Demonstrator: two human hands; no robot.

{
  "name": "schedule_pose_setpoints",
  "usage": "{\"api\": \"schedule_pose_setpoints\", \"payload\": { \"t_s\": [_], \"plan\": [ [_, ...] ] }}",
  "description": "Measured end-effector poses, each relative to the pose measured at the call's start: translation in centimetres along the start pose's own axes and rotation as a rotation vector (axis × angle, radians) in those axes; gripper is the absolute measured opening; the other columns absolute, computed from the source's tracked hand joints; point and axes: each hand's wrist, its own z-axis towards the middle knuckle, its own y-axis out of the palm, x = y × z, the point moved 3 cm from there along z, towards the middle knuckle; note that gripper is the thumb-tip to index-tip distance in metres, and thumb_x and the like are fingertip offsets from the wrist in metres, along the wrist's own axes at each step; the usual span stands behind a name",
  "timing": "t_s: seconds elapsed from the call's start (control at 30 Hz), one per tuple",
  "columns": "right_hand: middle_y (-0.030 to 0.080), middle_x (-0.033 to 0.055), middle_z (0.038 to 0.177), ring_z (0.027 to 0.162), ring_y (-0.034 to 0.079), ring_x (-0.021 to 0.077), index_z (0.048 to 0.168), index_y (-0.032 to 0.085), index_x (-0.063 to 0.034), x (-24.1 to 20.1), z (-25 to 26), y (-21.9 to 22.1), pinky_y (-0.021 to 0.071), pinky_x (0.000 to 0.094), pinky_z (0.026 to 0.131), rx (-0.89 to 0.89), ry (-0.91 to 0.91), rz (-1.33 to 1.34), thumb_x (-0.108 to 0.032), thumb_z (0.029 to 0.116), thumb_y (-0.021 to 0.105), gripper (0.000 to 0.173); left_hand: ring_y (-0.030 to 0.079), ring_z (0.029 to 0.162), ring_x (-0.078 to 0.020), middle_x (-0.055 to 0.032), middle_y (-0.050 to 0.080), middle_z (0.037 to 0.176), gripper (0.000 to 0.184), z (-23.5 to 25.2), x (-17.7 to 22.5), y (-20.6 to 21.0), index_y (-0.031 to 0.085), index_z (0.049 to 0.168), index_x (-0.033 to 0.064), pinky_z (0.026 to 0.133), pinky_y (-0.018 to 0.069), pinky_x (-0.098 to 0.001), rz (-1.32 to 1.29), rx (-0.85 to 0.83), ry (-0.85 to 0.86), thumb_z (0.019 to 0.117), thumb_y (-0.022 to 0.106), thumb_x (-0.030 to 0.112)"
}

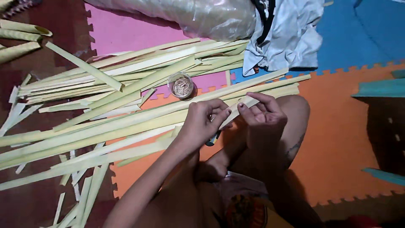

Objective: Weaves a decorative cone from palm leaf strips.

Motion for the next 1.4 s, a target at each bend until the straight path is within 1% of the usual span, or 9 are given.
{"api": "schedule_pose_setpoints", "payload": {
  "t_s": [0.2,0.33,0.43,0.73,0.83,1.07,1.23,1.3,1.4],
  "plan": [
    [0.075,-0.0057,0.085,0.069,0.070,0.0024,0.110,0.073,-0.0015,-0.8,-0.1,-0.1,0.0624,0.0201,0.066,0.049,-0.193,0.046,0.006,0.0815,0.076,0.029,0.071,0.065,-0.0073,-0.0048,0.074,0.078,0.011,-0.5,-0.3,0.0,0.069,0.102,-0.0023,0.057,0.0599,-0.0210,-0.332,-0.023,0.017,0.1018,0.059,0.002],
    [0.072,0.0049,0.110,0.100,0.070,0.0104,0.101,0.073,-0.0039,-0.9,0.0,-0.3,0.0604,0.0244,0.087,-0.090,-0.582,-0.080,-0.001,0.0922,0.069,0.010,0.057,0.051,0.0006,0.0011,0.067,0.066,0.013,-0.6,0.3,-0.6,0.068,0.097,-0.0001,0.046,0.0472,-0.0134,-0.337,-0.018,0.085,0.1011,0.055,0.001],
    [0.067,0.0081,0.111,0.100,0.068,0.0091,0.103,0.073,-0.0031,-1.3,0.0,-0.2,0.0592,0.0228,0.089,-0.142,-0.712,-0.216,-0.008,0.0934,0.070,0.011,0.057,0.050,0.0011,0.0018,0.066,0.065,0.011,-0.7,0.5,-0.9,0.068,0.096,0.0003,0.045,0.0470,-0.0131,-0.322,-0.011,0.121,0.0997,0.058,0.001],
    [0.070,0.0015,0.108,0.093,0.066,0.0031,0.115,0.071,0.0005,-2.0,2.0,0.0,0.0562,0.0175,0.083,-0.437,-0.067,-0.044,0.000,0.0986,0.059,0.021,0.061,0.058,-0.0012,-0.0032,0.069,0.073,0.009,-1.1,2.8,-0.9,0.070,0.096,-0.0026,0.055,0.0521,-0.0146,0.036,0.151,0.028,0.0983,0.063,0.003],
    [0.066,-0.0043,0.091,0.083,0.064,-0.0004,0.095,0.068,-0.0048,-1.5,2.1,0.1,0.0557,0.0145,0.077,-0.378,-0.153,0.006,0.004,0.0918,0.064,0.011,0.060,0.057,-0.0011,-0.0033,0.068,0.072,0.008,-1.0,2.4,-0.5,0.071,0.094,-0.0001,0.055,0.0503,-0.0148,0.149,0.160,0.127,0.0969,0.065,0.005],
    [0.075,-0.0055,0.098,0.089,0.071,0.0041,0.105,0.073,-0.0060,-1.0,1.6,-0.2,0.0613,0.0218,0.082,-0.338,-0.162,0.067,-0.001,0.0823,0.079,0.024,0.057,0.056,-0.0007,-0.0017,0.067,0.073,0.011,-1.0,2.8,-1.3,0.068,0.098,-0.0021,0.052,0.0489,-0.0147,-0.064,0.145,0.007,0.1015,0.060,0.005],
    [0.076,0.0059,0.103,0.096,0.073,0.0098,0.098,0.072,-0.0011,-1.1,0.6,-0.4,0.0623,0.0235,0.082,-0.246,-0.571,-0.108,0.000,0.0883,0.072,0.010,0.071,0.062,-0.0048,-0.0013,0.073,0.071,0.015,0.1,0.5,-1.2,0.068,0.092,-0.0014,0.059,0.0609,-0.0204,-0.298,0.045,-0.114,0.1017,0.057,0.002],
    [0.074,0.0101,0.106,0.102,0.072,0.0132,0.100,0.071,0.0012,-1.1,0.4,-0.4,0.0606,0.0250,0.089,-0.287,-0.731,-0.172,-0.003,0.0922,0.070,0.009,0.065,0.062,-0.0022,0.0013,0.067,0.068,0.024,0.2,2.3,-1.9,0.068,0.090,-0.0011,0.062,0.0552,-0.0187,-0.255,-0.016,-0.296,0.1060,0.049,0.003],
    [0.073,0.0153,0.101,0.099,0.072,0.0177,0.100,0.072,0.0052,-1.2,0.6,-0.3,0.0590,0.0265,0.090,-0.303,-0.882,-0.280,-0.003,0.0924,0.070,0.011,0.054,0.054,0.0064,0.0091,0.061,0.063,0.024,0.1,0.3,-1.9,0.066,0.086,0.0054,0.050,0.0448,-0.0104,-0.311,-0.025,-0.030,0.1025,0.048,0.002]
  ]
}}
